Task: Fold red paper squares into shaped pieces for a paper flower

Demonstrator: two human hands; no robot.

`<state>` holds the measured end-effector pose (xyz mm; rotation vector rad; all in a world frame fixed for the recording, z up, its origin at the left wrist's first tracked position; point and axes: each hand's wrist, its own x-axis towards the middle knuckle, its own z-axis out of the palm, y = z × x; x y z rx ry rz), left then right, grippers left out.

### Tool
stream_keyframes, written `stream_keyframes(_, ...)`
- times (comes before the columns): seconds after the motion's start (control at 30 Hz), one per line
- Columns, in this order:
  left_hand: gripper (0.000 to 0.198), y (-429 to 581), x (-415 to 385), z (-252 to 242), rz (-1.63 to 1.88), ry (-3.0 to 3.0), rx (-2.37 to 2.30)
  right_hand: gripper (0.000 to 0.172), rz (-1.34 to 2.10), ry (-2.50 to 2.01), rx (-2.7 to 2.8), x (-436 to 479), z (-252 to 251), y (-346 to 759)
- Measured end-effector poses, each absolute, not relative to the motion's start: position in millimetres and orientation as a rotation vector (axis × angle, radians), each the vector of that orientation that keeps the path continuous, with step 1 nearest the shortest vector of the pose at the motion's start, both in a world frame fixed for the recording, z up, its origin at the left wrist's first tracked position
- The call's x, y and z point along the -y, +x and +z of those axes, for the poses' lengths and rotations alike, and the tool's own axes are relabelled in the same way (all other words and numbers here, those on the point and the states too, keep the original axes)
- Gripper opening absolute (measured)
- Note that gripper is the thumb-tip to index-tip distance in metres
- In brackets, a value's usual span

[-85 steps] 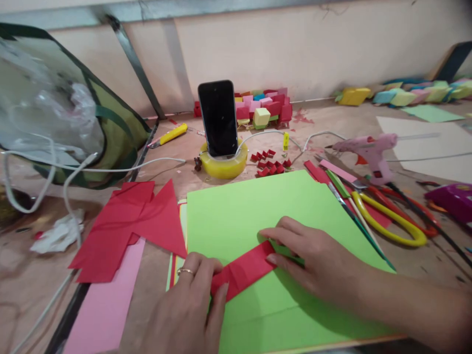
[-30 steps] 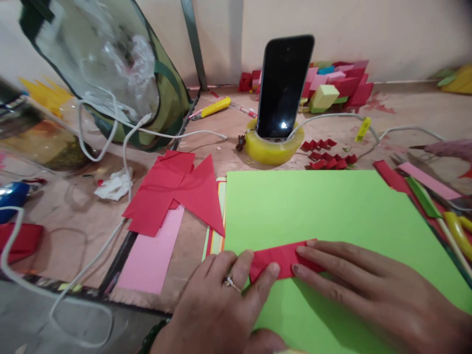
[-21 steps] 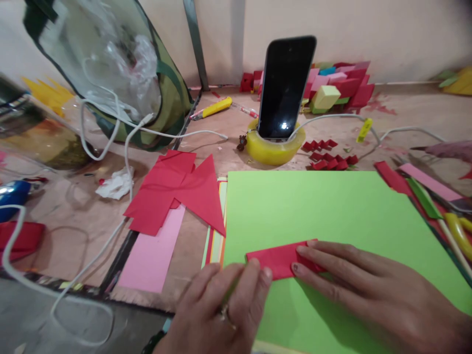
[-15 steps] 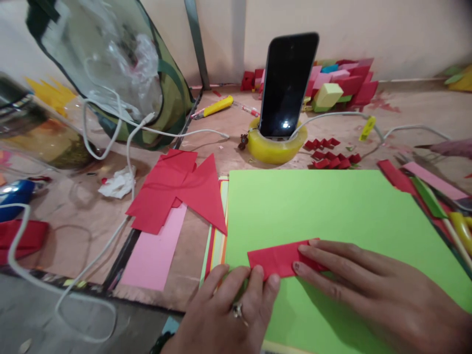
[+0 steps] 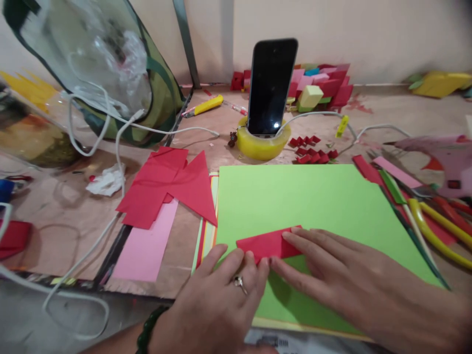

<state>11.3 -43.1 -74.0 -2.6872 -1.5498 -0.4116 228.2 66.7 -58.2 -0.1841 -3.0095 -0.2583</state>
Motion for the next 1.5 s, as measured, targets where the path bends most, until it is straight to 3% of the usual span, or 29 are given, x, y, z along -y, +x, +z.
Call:
stream_keyframes(0.33,0.069,8.9,40.5,-73.4,-0.511,-2.665,1.449,0.026,-0.149,0.075,3.074,-65.5,-54.6,225.0)
stream_keyframes(0.83,0.068,-13.1,62.4,-76.9,-0.414,-2.679,1.437,0.037,0.003,-0.244,2.882,-68.5,-70.4,269.2)
stream_keyframes(0.9,0.06,-11.5,60.0,-75.6,-0.504,-2.703,1.528,0.037,0.14,-0.333,2.866,-67.9,-64.3,267.6)
stream_keyframes(1.03,0.026,1.7,37.2,-75.1,-0.731,-2.562,1.963,0.031,0.48,-0.677,2.75,-73.4,-55.0,259.8)
stream_keyframes(1.17,0.038,20.8,11.3,-73.6,-0.588,-2.447,2.108,0.054,0.356,-0.871,2.728,-82.3,-64.4,249.1)
stream_keyframes(1.33,0.009,31.9,12.7,-69.0,-0.496,-2.474,1.915,0.012,0.092,-0.599,2.644,-80.8,-71.1,247.8)
stream_keyframes(1.5,0.016,33.3,29.9,-71.8,-0.381,-2.555,1.57,0.024,-0.008,-0.292,2.722,-68.4,-73.2,256.5)
